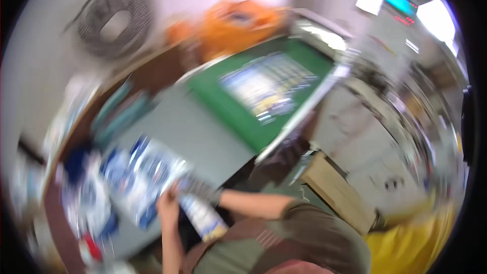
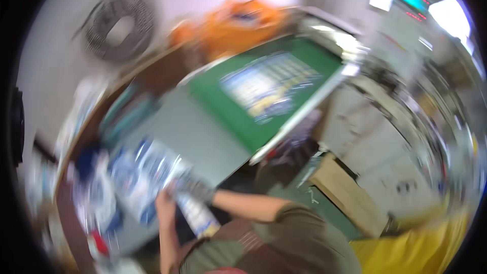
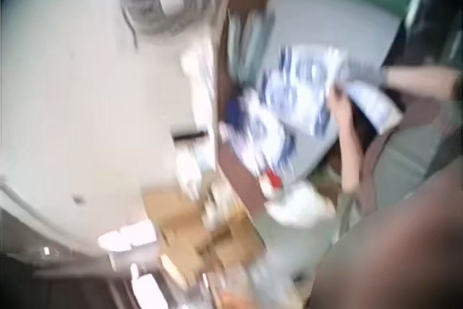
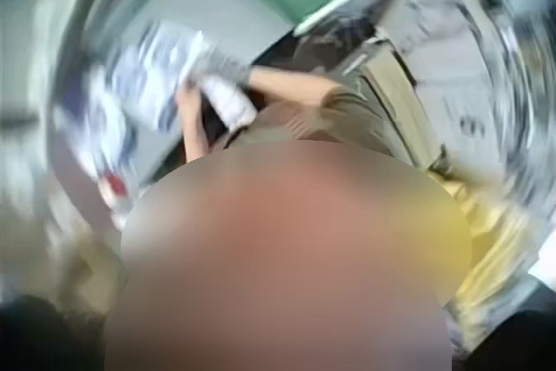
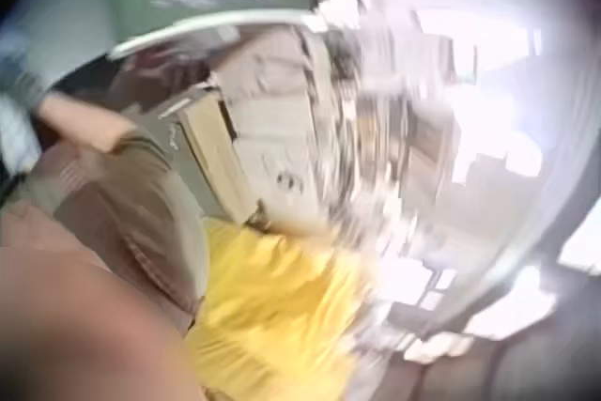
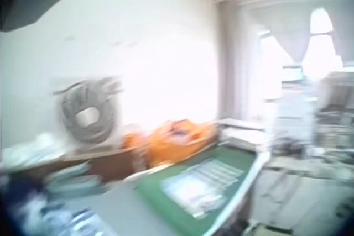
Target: Packaging bundles of incense sticks into plastic bags and placing them into a cardboard box.
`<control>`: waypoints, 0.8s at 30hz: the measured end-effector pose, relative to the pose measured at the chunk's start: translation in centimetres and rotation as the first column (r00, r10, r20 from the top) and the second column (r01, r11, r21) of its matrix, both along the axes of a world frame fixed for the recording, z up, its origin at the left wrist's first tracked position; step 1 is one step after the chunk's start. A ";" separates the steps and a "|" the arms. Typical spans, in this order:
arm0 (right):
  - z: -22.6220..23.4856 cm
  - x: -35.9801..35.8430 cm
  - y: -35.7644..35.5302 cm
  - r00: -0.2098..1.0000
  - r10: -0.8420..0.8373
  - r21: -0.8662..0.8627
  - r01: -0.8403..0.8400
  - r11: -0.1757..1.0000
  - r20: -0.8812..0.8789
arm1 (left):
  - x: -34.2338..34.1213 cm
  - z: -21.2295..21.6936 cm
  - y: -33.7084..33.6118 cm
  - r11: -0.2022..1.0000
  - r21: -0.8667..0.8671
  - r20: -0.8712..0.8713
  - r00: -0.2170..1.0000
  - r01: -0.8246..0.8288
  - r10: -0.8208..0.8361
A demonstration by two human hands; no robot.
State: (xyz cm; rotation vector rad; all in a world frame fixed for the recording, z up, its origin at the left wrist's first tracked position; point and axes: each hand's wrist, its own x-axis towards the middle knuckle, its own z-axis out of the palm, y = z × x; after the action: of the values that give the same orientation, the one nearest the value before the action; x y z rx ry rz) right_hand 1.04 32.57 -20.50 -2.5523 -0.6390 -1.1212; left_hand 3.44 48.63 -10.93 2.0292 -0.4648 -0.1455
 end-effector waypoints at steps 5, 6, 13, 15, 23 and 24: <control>10.8 1.0 -1.0 0.563 0.360 0.502 0.114 0.857 -0.744 | 1.8 -3.8 -0.8 0.833 -0.474 -0.236 0.952 -0.286 0.193; 10.6 1.1 -1.1 0.606 0.469 0.650 0.107 0.752 -0.642 | 4.9 -6.5 0.5 0.908 -0.374 -0.207 0.971 -0.190 0.118; 11.5 1.2 2.5 0.775 0.540 0.827 -0.041 0.561 -0.329 | 4.8 -7.5 0.4 0.969 -0.236 -0.177 0.983 -0.079 0.037; 9.3 2.0 3.2 0.856 0.429 0.791 -0.041 0.611 -0.288 | 4.7 -7.8 0.4 0.983 -0.175 -0.175 0.984 -0.062 0.031; 8.9 1.6 0.0 0.751 0.382 0.694 0.139 0.706 -0.539 | 2.8 -7.3 -2.0 0.863 -0.482 0.048 0.979 -0.153 0.200; 8.8 1.5 -0.1 0.766 0.287 0.603 0.159 0.782 -0.575 | 2.6 -7.5 -1.6 0.882 -0.436 0.026 0.977 -0.180 0.212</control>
State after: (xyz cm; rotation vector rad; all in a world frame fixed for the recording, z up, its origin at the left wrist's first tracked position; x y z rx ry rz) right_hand 2.50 32.48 -11.68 -2.0675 -0.1256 -0.2634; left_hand 6.00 46.99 -18.39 1.6317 -0.3000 0.1478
